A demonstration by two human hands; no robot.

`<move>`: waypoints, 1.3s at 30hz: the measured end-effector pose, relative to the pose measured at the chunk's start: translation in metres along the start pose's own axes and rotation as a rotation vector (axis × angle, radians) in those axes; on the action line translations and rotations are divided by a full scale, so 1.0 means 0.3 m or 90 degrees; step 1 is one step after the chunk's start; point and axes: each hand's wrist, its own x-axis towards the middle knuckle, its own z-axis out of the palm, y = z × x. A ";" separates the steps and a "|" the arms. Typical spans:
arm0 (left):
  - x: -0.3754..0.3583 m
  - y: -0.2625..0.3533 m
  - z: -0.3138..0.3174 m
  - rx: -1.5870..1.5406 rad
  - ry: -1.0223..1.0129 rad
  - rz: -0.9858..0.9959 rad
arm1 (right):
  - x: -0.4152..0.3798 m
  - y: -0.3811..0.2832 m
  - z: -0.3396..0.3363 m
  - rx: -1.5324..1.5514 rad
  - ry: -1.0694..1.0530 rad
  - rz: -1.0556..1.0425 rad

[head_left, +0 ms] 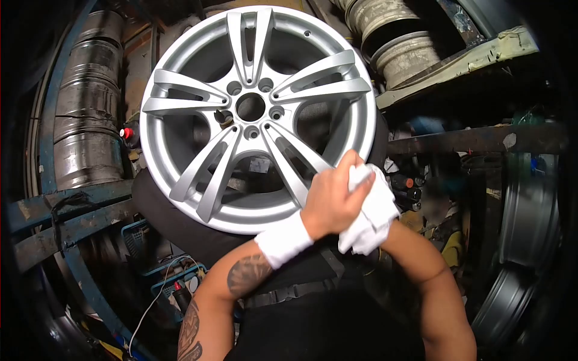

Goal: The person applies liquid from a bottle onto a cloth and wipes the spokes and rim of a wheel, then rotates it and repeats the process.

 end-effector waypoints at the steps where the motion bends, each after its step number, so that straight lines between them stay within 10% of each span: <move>1: 0.026 -0.012 0.006 -0.031 -0.004 -0.033 | 0.000 0.012 0.009 0.046 -0.003 0.023; 5: -0.045 0.058 0.004 0.032 -0.036 0.071 | -0.043 -0.057 0.004 -0.291 0.107 -0.171; 29: 0.002 -0.016 0.017 0.081 -0.036 0.015 | 0.027 0.087 0.035 -0.073 0.149 -0.142; 33: -0.060 0.051 0.021 0.107 -0.103 0.131 | -0.020 0.158 0.111 0.256 0.170 -0.013; 37: 0.017 0.018 0.032 0.132 -0.113 -0.002 | -0.032 0.082 0.067 -0.107 0.192 -0.141; 39: -0.036 0.066 0.015 0.141 -0.149 0.066 | -0.047 0.101 0.082 0.132 0.158 -0.089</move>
